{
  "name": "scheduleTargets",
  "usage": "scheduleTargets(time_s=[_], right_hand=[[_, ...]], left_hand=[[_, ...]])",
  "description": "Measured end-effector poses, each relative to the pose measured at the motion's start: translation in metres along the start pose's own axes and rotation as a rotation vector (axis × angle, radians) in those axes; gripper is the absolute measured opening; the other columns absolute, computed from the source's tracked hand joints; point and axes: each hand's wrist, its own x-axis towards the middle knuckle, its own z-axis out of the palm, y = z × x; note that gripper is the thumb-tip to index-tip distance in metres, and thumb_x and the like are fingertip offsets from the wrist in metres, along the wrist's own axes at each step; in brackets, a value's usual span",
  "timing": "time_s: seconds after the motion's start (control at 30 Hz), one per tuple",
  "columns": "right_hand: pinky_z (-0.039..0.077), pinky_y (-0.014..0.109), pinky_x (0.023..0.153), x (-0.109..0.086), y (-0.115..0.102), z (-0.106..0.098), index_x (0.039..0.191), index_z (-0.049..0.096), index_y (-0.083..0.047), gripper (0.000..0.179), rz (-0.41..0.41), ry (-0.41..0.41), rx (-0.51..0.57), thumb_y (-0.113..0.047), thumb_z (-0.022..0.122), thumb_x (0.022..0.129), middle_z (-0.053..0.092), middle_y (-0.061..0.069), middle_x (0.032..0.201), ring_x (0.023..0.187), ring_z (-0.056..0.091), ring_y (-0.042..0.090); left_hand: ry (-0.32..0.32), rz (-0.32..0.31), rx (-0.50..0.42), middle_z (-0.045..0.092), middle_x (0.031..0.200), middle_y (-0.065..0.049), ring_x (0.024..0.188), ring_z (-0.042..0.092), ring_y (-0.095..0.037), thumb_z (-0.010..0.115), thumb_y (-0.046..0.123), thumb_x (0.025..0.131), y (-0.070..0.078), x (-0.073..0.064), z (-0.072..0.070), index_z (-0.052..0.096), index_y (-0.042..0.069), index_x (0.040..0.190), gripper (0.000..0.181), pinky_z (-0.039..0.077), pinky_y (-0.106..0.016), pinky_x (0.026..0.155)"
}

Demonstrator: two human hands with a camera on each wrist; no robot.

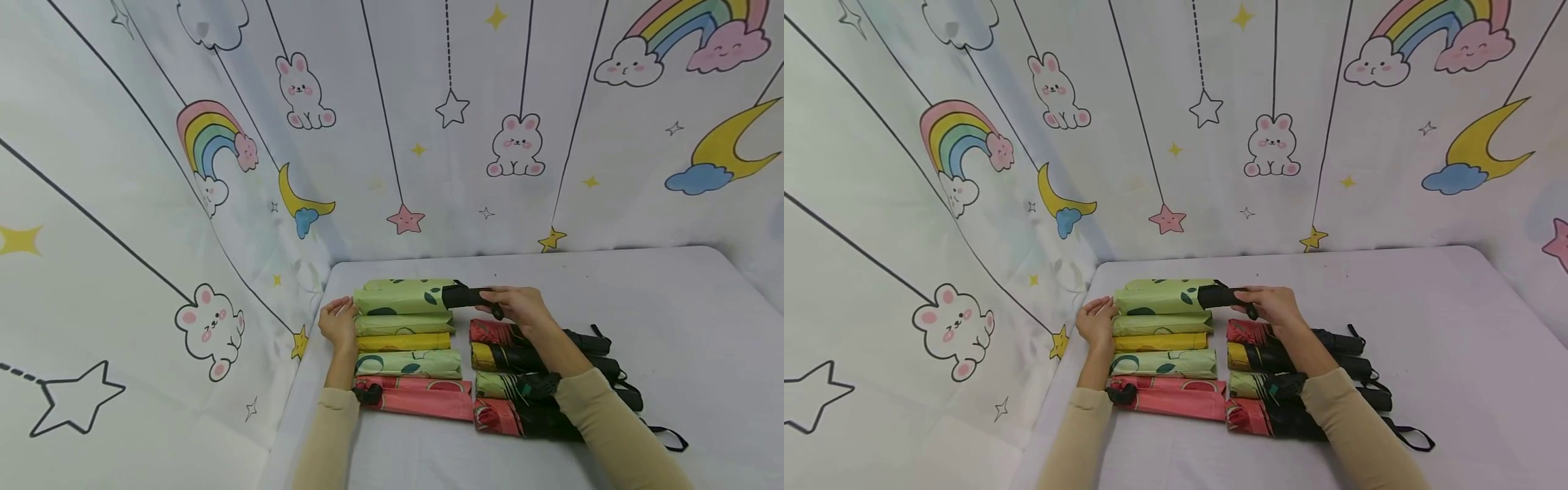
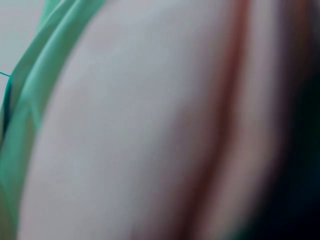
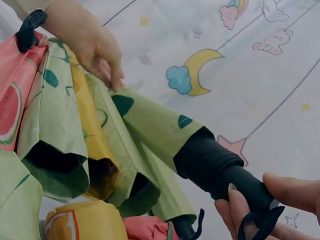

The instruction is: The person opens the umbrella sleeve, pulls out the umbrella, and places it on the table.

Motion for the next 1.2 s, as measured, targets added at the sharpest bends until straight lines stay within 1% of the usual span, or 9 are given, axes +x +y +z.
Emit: scheduleTargets(time_s=[0.1, 0.33, 0.5, 0.67, 0.8, 0.97, 1.2], right_hand=[[0.060, 0.027, 0.089, -0.001, -0.001, -0.003, 0.149, 0.047, 0.009, 0.070, -0.009, -0.003, 0.011, -0.017, 0.081, 0.094, 0.042, 0.031, 0.156, 0.106, 0.075, 0.026], [0.059, 0.025, 0.088, -0.003, -0.003, -0.008, 0.148, 0.047, 0.011, 0.072, -0.021, -0.008, 0.022, -0.017, 0.082, 0.092, 0.040, 0.032, 0.157, 0.096, 0.078, 0.020], [0.059, 0.027, 0.090, -0.005, -0.004, -0.010, 0.150, 0.045, 0.010, 0.072, -0.021, -0.005, 0.029, -0.016, 0.081, 0.093, 0.040, 0.032, 0.157, 0.095, 0.078, 0.019], [0.060, 0.029, 0.091, -0.007, -0.006, -0.012, 0.151, 0.044, 0.009, 0.071, -0.018, 0.001, 0.033, -0.014, 0.080, 0.094, 0.037, 0.031, 0.159, 0.095, 0.078, 0.020], [0.060, 0.031, 0.091, -0.012, -0.008, -0.015, 0.151, 0.044, 0.010, 0.070, -0.017, 0.002, 0.042, -0.012, 0.079, 0.095, 0.036, 0.032, 0.159, 0.097, 0.078, 0.021], [0.060, 0.030, 0.091, -0.016, -0.010, -0.020, 0.153, 0.043, 0.008, 0.071, -0.011, -0.005, 0.043, -0.013, 0.079, 0.095, 0.034, 0.032, 0.160, 0.096, 0.078, 0.019], [0.060, 0.027, 0.089, -0.020, -0.011, -0.024, 0.153, 0.042, 0.008, 0.074, -0.030, -0.002, 0.037, -0.015, 0.079, 0.095, 0.034, 0.032, 0.159, 0.094, 0.078, 0.017]], left_hand=[[-0.002, -0.003, 0.001, 0.068, 0.119, -0.028, 0.113, 0.072, -0.037, 0.072, -0.020, 0.084, 0.000, 0.000, 0.000, 0.057, -0.012, 0.120, 0.040, 0.061, -0.041, 0.091], [0.018, -0.003, -0.010, 0.069, 0.116, -0.027, 0.111, 0.073, -0.036, 0.073, -0.021, 0.084, -0.004, 0.003, -0.001, 0.059, -0.010, 0.117, 0.037, 0.063, -0.035, 0.085], [0.025, 0.001, -0.008, 0.070, 0.115, -0.026, 0.109, 0.074, -0.036, 0.073, -0.021, 0.083, -0.003, 0.003, 0.000, 0.060, -0.009, 0.116, 0.037, 0.063, -0.032, 0.081], [0.021, 0.004, -0.025, 0.068, 0.116, -0.028, 0.110, 0.073, -0.037, 0.072, -0.022, 0.083, -0.003, 0.003, 0.000, 0.059, -0.009, 0.115, 0.037, 0.063, -0.034, 0.083], [0.006, 0.010, -0.034, 0.066, 0.119, -0.030, 0.112, 0.072, -0.040, 0.071, -0.024, 0.083, -0.004, 0.002, -0.001, 0.058, -0.011, 0.116, 0.038, 0.063, -0.036, 0.085], [-0.011, 0.010, -0.021, 0.065, 0.119, -0.029, 0.114, 0.071, -0.039, 0.071, -0.023, 0.084, -0.003, 0.000, -0.002, 0.057, -0.012, 0.118, 0.039, 0.062, -0.037, 0.087], [-0.027, -0.003, -0.015, 0.064, 0.121, -0.029, 0.116, 0.070, -0.038, 0.071, -0.021, 0.085, -0.003, -0.001, -0.003, 0.056, -0.010, 0.119, 0.038, 0.061, -0.038, 0.090]])
